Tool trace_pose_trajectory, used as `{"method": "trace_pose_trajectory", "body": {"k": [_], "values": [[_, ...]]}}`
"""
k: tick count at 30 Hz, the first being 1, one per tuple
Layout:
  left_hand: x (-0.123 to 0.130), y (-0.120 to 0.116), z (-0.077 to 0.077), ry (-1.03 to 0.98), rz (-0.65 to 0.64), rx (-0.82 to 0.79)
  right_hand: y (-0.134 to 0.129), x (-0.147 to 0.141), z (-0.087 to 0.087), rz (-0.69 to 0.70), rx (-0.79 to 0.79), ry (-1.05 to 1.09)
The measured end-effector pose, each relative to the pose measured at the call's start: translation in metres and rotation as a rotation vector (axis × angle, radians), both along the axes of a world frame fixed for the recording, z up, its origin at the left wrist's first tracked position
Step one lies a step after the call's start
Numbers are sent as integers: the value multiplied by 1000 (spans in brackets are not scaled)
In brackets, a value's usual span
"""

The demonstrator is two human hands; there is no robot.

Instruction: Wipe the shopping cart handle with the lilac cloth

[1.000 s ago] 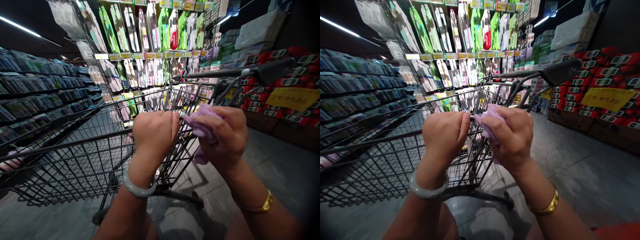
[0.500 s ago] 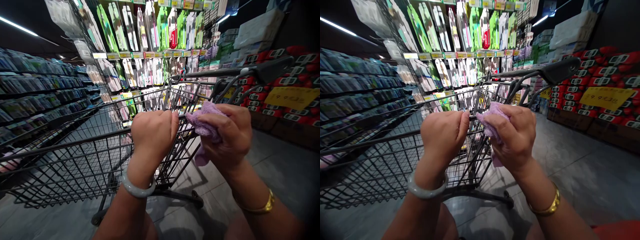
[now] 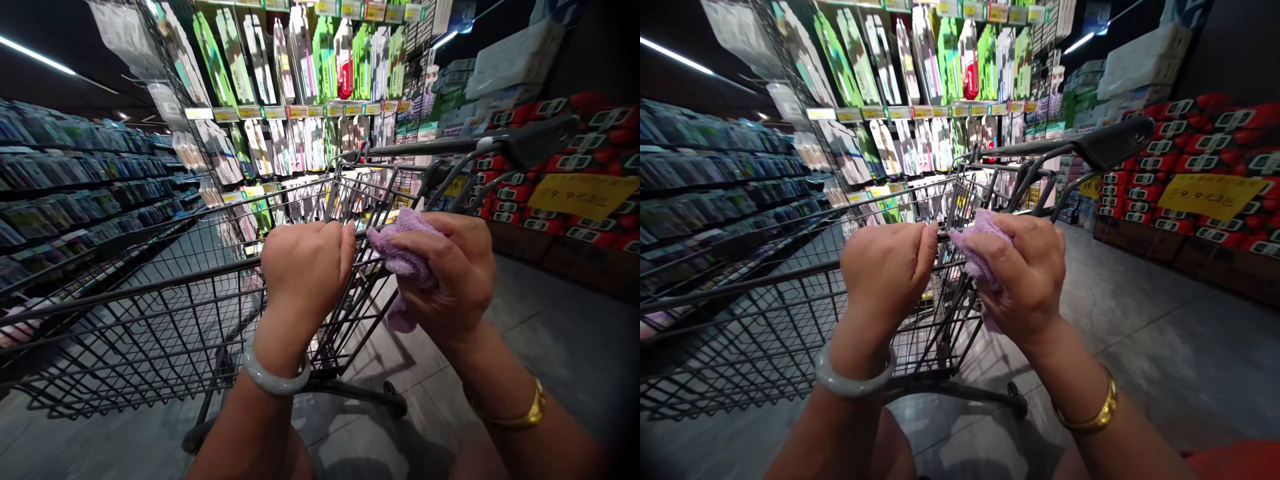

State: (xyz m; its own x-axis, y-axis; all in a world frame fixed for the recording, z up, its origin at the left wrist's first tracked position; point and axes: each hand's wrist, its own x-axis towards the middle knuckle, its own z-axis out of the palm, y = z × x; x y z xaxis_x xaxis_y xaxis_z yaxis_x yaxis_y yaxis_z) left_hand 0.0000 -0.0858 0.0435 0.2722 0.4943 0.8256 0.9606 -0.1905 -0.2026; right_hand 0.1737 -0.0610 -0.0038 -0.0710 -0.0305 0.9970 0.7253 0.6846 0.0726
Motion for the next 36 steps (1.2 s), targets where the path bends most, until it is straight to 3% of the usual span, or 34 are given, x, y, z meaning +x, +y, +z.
{"method": "trace_pose_trajectory", "body": {"k": [7, 14, 21, 29, 36], "values": [[1, 1, 0, 2, 19, 2, 0, -14, -9, -79, 41, -149], [0, 0, 0, 7, 11, 2, 3, 0, -2, -16, 14, -30], [1, 1, 0, -2, 5, 4, -2, -20, -14, -85, 44, -194], [-1, 2, -2, 2, -2, 34, 0, 3, 0, -9, -17, -16], [0, 3, -1, 6, 6, 36, 0, -12, -9, -80, 31, -159]]}}
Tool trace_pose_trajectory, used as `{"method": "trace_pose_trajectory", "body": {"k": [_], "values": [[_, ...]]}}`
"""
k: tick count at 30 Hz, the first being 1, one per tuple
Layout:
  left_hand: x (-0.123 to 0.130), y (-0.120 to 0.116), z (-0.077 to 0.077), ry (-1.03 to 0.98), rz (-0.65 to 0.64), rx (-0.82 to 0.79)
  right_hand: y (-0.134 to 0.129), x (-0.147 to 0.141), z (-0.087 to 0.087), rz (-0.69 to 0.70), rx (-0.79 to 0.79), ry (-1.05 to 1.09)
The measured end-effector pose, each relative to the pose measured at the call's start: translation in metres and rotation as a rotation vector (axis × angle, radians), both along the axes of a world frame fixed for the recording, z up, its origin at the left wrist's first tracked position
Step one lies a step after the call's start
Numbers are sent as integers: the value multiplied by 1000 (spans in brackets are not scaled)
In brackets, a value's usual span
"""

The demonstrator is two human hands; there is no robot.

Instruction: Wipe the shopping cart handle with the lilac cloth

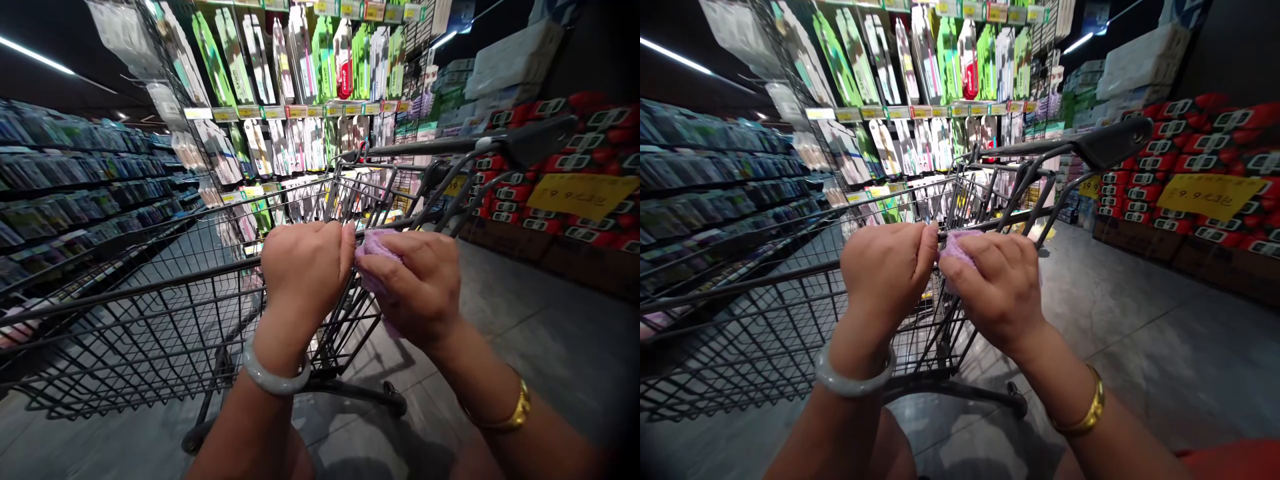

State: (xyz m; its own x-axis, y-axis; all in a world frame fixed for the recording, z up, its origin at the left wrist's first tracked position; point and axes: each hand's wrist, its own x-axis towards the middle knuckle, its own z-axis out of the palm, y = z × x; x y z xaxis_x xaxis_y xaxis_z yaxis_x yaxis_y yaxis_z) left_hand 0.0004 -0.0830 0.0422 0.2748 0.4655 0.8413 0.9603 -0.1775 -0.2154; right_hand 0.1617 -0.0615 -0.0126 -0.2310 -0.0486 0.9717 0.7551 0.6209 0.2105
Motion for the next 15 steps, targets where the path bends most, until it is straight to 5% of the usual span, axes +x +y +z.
{"method": "trace_pose_trajectory", "body": {"k": [8, 15], "values": [[-1, -1, 0, 2, 0, 9, 3, 15, 8, 49, -20, 89], [-1, -1, -1, -1, -1, 1, -1, -1, 0, 15, -12, -11]]}}
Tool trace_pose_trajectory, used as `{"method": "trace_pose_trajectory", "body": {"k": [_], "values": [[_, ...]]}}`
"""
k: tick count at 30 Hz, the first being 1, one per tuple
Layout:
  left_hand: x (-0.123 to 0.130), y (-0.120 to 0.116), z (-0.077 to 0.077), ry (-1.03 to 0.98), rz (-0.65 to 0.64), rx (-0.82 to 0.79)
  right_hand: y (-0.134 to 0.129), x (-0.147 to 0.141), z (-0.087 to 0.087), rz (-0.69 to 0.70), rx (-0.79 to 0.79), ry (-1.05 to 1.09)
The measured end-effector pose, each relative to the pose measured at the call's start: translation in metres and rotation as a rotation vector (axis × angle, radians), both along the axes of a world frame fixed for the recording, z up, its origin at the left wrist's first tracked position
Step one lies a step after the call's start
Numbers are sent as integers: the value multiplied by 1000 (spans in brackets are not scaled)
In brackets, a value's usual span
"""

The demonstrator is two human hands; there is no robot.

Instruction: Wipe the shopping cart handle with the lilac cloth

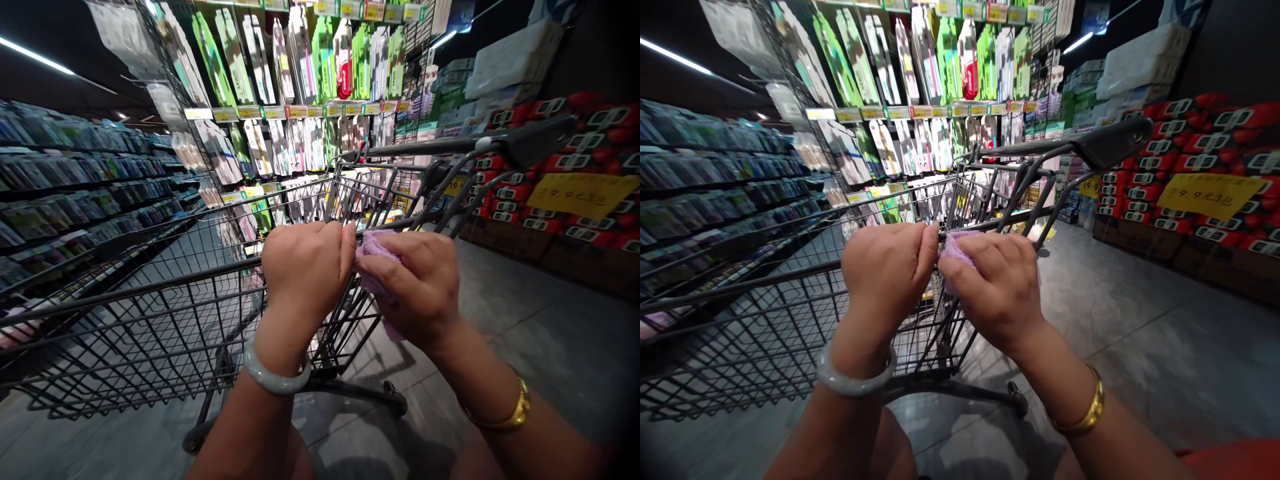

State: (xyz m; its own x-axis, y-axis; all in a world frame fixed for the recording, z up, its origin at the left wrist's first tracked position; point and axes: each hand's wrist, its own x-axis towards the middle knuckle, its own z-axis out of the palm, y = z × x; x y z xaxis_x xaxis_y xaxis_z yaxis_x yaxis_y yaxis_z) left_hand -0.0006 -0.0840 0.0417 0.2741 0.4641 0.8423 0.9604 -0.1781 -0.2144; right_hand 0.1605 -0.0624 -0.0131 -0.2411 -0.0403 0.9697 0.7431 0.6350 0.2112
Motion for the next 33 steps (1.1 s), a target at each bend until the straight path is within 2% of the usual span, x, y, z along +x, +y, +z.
{"method": "trace_pose_trajectory", "body": {"k": [9, 16, 19, 22, 28, 33], "values": [[0, 0, 0, 0, -6, -7, 4, 15, 9, 66, -15, 110], [-1, 0, 0, -7, -6, -2, -3, -6, -10, 21, -3, -48], [-1, 0, 0, -9, -8, -6, -6, -13, -16, 43, 10, -110], [0, 0, 0, -11, -4, -16, -2, -8, -14, 51, 33, -96], [0, -1, 0, -7, -15, -23, 6, 5, -5, 80, 30, 65], [0, -1, 0, -11, -12, -14, -1, -9, -14, 21, 34, -50]]}}
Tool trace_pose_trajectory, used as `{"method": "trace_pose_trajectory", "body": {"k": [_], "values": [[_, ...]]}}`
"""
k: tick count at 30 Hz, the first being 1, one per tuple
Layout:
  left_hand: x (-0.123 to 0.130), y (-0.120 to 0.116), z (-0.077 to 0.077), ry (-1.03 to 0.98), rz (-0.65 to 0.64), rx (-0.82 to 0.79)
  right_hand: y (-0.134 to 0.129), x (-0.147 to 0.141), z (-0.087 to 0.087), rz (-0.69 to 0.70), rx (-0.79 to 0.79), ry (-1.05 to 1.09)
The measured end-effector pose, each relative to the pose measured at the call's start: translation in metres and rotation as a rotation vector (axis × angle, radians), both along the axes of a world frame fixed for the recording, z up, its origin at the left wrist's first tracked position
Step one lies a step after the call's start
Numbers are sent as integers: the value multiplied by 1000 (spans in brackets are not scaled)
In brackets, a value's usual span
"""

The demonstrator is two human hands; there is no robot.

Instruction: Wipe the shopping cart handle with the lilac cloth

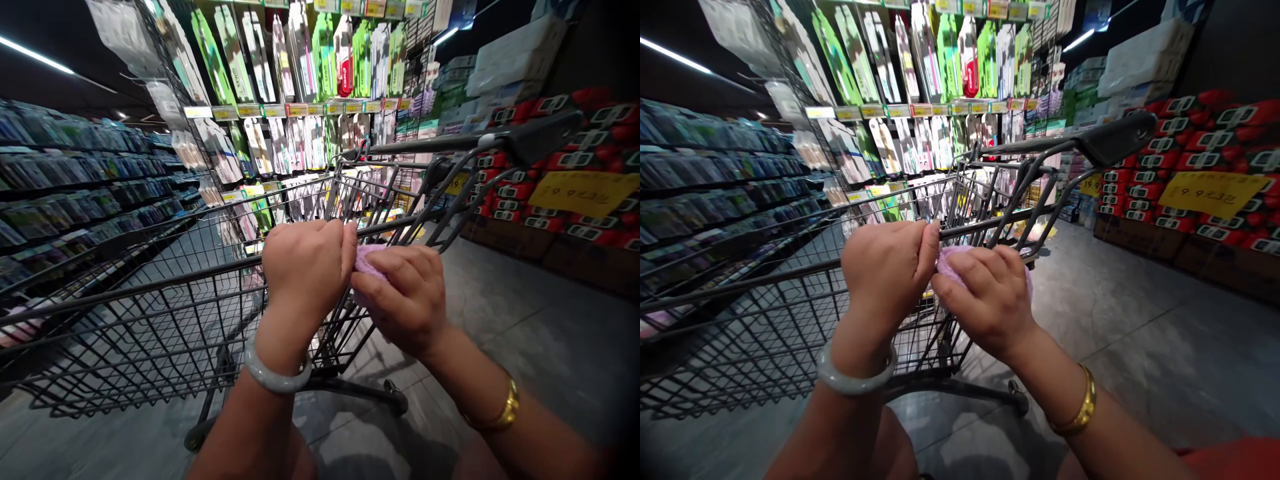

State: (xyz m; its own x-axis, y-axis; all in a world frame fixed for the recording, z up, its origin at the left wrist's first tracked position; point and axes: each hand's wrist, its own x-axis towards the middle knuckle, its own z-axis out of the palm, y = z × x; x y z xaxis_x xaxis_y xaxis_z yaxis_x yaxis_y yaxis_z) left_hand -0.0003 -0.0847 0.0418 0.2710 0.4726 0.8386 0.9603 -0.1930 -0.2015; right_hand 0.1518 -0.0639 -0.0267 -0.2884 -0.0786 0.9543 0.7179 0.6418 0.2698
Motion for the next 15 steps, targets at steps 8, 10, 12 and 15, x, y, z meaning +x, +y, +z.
{"method": "trace_pose_trajectory", "body": {"k": [8, 10, 12, 15], "values": [[0, 0, 0, 9, 15, -3, 7, 13, 8, 46, -3, 84], [0, 0, 0, 9, 11, -3, 6, 14, 9, 63, -16, 110], [0, 1, 0, 9, 14, -4, 4, 11, 7, 44, -23, 83], [0, 1, 0, 10, 23, -4, 2, 7, 3, 5, 5, 3]]}}
